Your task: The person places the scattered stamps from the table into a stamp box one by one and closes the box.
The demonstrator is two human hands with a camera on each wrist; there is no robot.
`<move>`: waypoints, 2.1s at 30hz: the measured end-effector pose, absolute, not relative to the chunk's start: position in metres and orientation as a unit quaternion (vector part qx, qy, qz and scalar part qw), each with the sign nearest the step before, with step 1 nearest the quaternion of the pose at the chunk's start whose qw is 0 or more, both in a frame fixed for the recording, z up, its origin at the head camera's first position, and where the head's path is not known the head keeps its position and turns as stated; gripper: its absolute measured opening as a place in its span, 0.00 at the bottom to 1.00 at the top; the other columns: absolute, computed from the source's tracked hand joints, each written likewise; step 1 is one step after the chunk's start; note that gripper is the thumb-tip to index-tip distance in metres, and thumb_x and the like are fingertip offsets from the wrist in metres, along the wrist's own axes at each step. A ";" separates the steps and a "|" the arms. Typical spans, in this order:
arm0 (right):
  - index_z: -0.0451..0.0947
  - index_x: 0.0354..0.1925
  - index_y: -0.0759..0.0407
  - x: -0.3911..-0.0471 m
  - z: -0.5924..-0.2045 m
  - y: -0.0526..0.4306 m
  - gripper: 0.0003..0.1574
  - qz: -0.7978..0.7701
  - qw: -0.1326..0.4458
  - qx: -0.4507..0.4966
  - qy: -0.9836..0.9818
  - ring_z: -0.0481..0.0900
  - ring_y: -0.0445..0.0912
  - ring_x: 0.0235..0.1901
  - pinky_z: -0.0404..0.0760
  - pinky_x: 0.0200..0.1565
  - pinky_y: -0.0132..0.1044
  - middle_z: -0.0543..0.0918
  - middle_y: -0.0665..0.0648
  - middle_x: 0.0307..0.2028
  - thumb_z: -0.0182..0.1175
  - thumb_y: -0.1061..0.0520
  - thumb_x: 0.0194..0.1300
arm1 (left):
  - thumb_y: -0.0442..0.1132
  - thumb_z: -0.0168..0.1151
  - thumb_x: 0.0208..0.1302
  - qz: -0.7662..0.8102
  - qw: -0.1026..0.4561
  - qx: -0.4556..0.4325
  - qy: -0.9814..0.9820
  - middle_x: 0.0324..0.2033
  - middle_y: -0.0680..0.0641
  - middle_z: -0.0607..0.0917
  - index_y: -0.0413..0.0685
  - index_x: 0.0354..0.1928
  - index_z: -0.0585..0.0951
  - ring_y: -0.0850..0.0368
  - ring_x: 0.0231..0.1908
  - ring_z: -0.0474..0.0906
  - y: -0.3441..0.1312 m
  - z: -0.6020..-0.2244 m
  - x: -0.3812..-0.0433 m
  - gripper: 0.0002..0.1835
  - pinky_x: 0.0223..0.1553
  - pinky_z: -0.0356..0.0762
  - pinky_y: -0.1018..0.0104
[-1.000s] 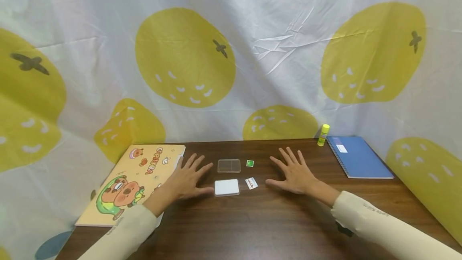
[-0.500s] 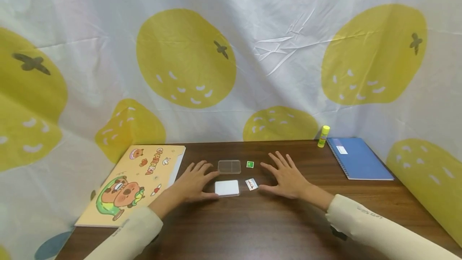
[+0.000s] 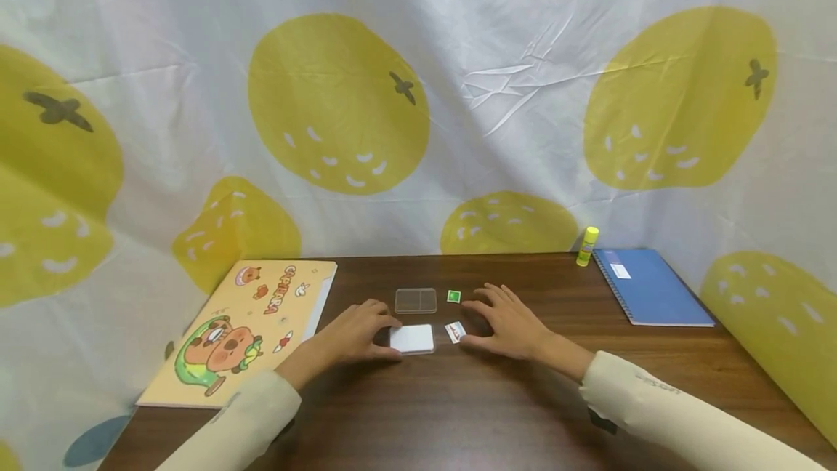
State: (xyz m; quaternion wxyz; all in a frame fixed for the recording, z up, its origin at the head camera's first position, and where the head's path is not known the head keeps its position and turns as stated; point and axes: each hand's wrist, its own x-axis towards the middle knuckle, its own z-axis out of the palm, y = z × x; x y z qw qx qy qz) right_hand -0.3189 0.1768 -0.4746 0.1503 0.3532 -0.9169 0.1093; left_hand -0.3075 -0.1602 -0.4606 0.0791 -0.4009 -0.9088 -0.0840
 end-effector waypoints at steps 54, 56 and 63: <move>0.89 0.47 0.52 -0.312 -0.474 0.132 0.18 0.147 0.124 0.405 -0.894 0.83 0.43 0.42 0.83 0.41 0.39 0.87 0.50 0.44 0.74 0.44 0.64 | 0.62 0.76 0.56 -0.135 0.055 -0.353 -0.924 0.34 0.56 0.84 0.51 0.43 0.90 0.61 0.36 0.76 -0.156 -0.466 -0.308 0.24 0.39 0.78 0.64; 0.90 0.45 0.51 -0.310 -0.476 0.128 0.17 0.139 0.124 0.409 -0.894 0.82 0.42 0.40 0.82 0.40 0.38 0.87 0.49 0.42 0.74 0.43 0.63 | 0.62 0.76 0.57 -0.134 0.054 -0.351 -0.925 0.35 0.56 0.84 0.51 0.44 0.90 0.61 0.36 0.76 -0.156 -0.467 -0.307 0.24 0.38 0.78 0.64; 0.90 0.40 0.49 -0.309 -0.478 0.122 0.13 0.127 0.141 0.382 -0.904 0.83 0.42 0.40 0.84 0.41 0.40 0.86 0.47 0.39 0.76 0.45 0.61 | 0.63 0.74 0.58 -0.140 0.050 -0.341 -0.928 0.36 0.56 0.84 0.52 0.44 0.90 0.62 0.38 0.76 -0.156 -0.466 -0.306 0.24 0.41 0.78 0.64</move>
